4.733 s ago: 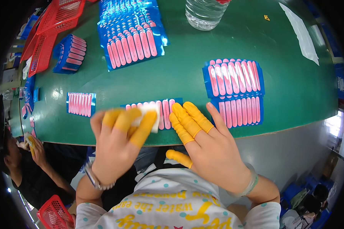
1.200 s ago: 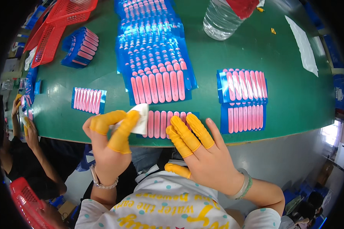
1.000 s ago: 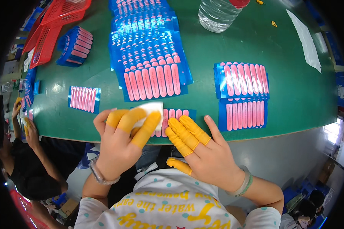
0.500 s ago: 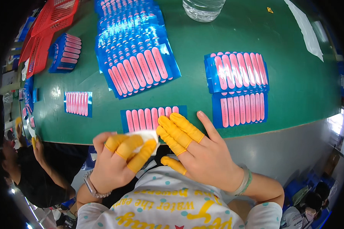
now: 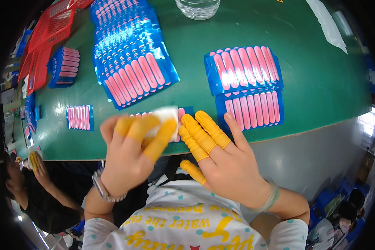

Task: The person wipes pink plastic strips clean with a white cloth and cleaning solution.

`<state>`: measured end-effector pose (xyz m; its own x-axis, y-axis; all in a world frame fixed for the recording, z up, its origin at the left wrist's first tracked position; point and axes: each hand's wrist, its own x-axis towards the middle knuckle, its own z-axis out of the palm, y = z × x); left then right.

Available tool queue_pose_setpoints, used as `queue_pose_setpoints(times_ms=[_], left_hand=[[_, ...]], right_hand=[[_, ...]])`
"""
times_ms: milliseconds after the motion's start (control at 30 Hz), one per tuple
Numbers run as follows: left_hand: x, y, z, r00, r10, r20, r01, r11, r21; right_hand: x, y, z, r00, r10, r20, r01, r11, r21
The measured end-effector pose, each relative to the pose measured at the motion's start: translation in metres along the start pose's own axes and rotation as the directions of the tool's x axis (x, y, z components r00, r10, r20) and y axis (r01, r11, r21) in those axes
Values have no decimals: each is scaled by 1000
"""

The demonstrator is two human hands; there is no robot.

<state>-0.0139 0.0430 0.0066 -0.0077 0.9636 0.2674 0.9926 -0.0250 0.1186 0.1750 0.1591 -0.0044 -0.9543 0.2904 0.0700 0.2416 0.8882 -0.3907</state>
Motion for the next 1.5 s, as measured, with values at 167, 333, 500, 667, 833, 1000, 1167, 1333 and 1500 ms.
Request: queue_pose_setpoints(times_ms=[167,333,500,667,833,1000,1167,1333,1500], left_hand=[[-28,16,-12,996,16,88,-2,987,-161],[-19,14,-9,995,56,84,-45,990,-133],[26,1,8,997,65,48,-66,998,13],[-7,28,-5,991,43,123,-28,992,-121],[-15,33,-16,985,3,172,37,974,-224],[-29,19,-34,971,-42,235,126,925,-359],[-48,-7,-47,950,-303,79,313,925,-217],[-69,-29,-33,914,-403,-55,382,897,-223],[-63,-28,-17,895,-439,-83,364,824,-434]], right_hand=[[-1,10,-5,999,35,-16,-33,997,68],[-2,11,-10,1000,8,-6,-8,999,-50],[-2,1,-7,999,32,-38,-36,993,-111],[0,0,-7,997,43,-69,-50,993,-108],[2,1,-13,998,33,-52,-37,996,-78],[3,10,-18,999,30,31,-30,999,14],[0,6,-17,993,23,-114,-32,997,-74],[-4,11,-13,983,-166,-76,152,975,-162],[-4,17,-36,967,-234,-102,224,970,-98]])
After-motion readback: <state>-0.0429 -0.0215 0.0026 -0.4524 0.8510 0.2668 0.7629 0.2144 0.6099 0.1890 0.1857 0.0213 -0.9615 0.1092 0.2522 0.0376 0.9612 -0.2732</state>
